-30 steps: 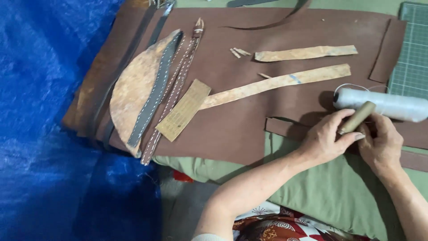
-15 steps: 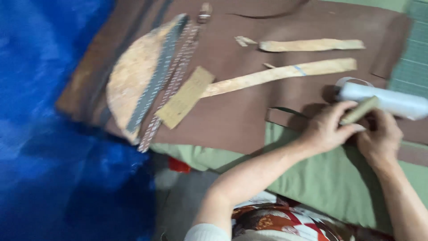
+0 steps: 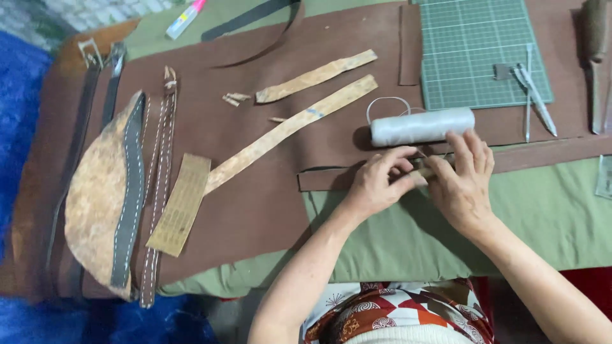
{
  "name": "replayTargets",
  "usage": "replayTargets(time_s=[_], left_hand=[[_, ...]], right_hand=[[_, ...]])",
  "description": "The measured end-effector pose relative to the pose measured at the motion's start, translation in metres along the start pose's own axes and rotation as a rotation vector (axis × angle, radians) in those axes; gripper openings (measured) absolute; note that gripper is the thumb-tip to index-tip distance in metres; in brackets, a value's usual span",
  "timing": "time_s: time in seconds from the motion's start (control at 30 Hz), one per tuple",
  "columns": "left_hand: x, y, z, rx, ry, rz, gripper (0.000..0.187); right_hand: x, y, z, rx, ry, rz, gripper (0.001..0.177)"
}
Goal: Punching holes in a leather strap using a manual punch and mallet, followed by using an awl on leather components.
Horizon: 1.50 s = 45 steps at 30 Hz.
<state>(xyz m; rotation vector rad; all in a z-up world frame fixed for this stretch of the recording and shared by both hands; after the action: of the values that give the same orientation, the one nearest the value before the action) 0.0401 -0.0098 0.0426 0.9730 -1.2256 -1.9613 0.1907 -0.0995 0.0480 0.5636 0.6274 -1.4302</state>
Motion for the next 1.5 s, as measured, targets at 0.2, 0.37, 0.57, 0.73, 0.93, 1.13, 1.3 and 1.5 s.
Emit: replayTargets(time_s=[0.2, 0.37, 0.57, 0.73, 0.93, 1.13, 1.3, 1.5], left_hand=[[-0.017, 0.016, 0.027, -0.417, 0.284, -0.377, 0.057], [-0.034, -0.012, 0.006, -0.623, 0.013, -0.231, 0.081], [-0.043, -0.007, 0.001, -0.644, -0.085, -0.158, 0.088], [-0.04, -0.021, 0.001, -0.614, -0.082, -0.172, 0.086], [-0.046, -0.031, 0.009, -0.544, -0.101, -0.188, 0.084], [-0.064, -0.038, 0.033, -0.594, -0.129, -0.192, 0.085], [-0.077, -0.045, 0.047, -0.575, -0.047, -0.243, 0.078], [-0.1, -0.047, 0.043, -0.553, 0.067, -0.232, 0.075]], right_hand=[[0.071, 0.053, 0.022, -0.204, 0.019, -0.327, 0.037], [0.104, 0.064, 0.047, -0.424, -0.009, -0.798, 0.022], [0.024, 0.04, 0.049, -0.824, -0.315, -1.212, 0.028], [-0.004, 0.019, 0.005, -1.413, -0.28, -1.385, 0.026], [0.02, 0.028, -0.003, -1.748, -0.128, -1.41, 0.007], [0.013, 0.073, 0.055, -1.588, 0.038, -1.183, 0.022], [0.017, 0.108, 0.086, -1.398, 0.235, -1.185, 0.024], [0.061, 0.156, 0.096, -1.09, 0.154, -1.098, 0.035]])
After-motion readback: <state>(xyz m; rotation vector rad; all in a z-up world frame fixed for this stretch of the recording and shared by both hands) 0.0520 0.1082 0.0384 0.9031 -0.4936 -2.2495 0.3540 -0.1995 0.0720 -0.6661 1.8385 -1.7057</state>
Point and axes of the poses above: each hand's wrist, its own x-axis away from the middle knuckle, its own z-axis out of the back of the hand, y = z × x, the point moved 5 cm from there along -x, towards the middle knuckle, and after that the axes turned 4 degrees about x, right-handed, at the moved point
